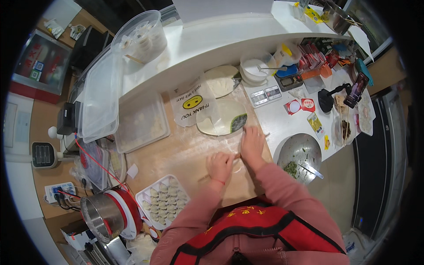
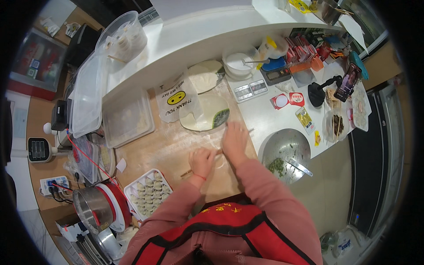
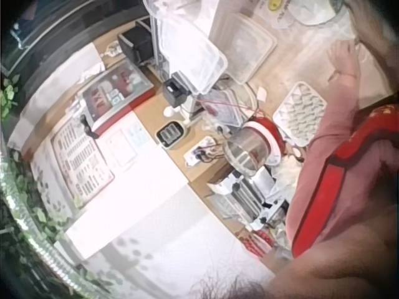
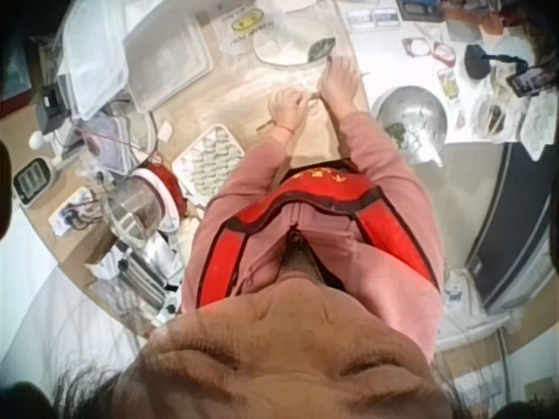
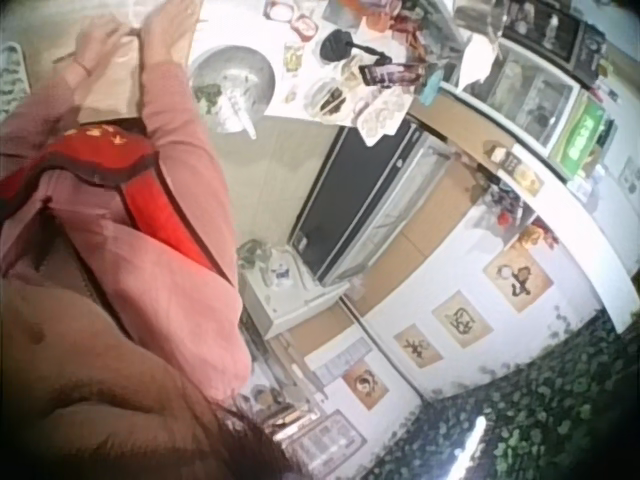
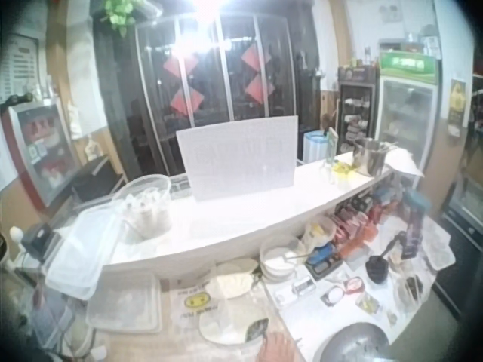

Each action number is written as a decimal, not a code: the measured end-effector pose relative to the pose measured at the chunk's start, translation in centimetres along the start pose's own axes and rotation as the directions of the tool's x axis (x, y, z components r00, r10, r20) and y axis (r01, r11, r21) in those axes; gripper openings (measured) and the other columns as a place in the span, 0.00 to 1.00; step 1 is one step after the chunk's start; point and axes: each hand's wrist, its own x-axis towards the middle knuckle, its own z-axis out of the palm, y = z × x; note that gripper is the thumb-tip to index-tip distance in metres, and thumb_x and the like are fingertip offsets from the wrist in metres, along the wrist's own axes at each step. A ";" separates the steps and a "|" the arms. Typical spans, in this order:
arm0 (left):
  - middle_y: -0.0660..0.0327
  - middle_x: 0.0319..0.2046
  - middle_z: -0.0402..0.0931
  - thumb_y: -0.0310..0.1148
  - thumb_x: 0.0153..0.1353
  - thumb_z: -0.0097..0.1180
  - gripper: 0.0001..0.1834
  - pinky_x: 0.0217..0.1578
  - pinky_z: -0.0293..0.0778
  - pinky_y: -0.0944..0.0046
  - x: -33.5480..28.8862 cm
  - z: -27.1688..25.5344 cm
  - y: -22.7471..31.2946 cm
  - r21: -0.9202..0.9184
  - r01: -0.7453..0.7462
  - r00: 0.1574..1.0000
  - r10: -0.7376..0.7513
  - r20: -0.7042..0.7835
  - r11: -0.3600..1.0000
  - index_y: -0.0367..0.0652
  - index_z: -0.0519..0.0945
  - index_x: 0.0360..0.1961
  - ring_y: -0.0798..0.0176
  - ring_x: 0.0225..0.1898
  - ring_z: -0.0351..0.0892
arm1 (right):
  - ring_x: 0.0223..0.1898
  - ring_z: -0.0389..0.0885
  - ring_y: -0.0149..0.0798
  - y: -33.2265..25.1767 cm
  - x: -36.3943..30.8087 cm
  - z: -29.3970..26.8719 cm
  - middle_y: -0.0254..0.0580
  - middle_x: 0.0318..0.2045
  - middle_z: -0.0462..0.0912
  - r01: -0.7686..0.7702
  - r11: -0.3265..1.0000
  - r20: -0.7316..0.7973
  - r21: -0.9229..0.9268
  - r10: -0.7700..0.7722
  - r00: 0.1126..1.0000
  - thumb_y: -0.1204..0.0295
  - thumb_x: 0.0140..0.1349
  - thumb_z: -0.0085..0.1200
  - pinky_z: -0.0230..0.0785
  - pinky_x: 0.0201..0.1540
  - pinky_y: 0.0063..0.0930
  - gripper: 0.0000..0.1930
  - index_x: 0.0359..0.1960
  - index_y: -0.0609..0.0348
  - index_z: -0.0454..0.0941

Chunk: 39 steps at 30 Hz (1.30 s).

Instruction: The person repeatedly scoops green filling onto round dough wrappers, folds and seals each dumpling, and places them into a white tray. They also roll a small dough ball into a wrapper using a rolling pin before continuing to fill and seal more dumplings.

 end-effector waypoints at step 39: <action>0.60 0.29 0.77 0.35 0.57 0.64 0.06 0.44 0.67 0.54 0.7 -1.1 -3.9 -0.038 0.097 0.995 -0.097 0.016 0.995 0.47 0.80 0.29 0.52 0.37 0.76 | 0.52 0.73 0.51 0.0 2.5 1.4 0.46 0.46 0.76 -0.080 0.996 0.036 -0.028 0.081 0.996 0.75 0.57 0.52 0.59 0.57 0.45 0.13 0.45 0.56 0.76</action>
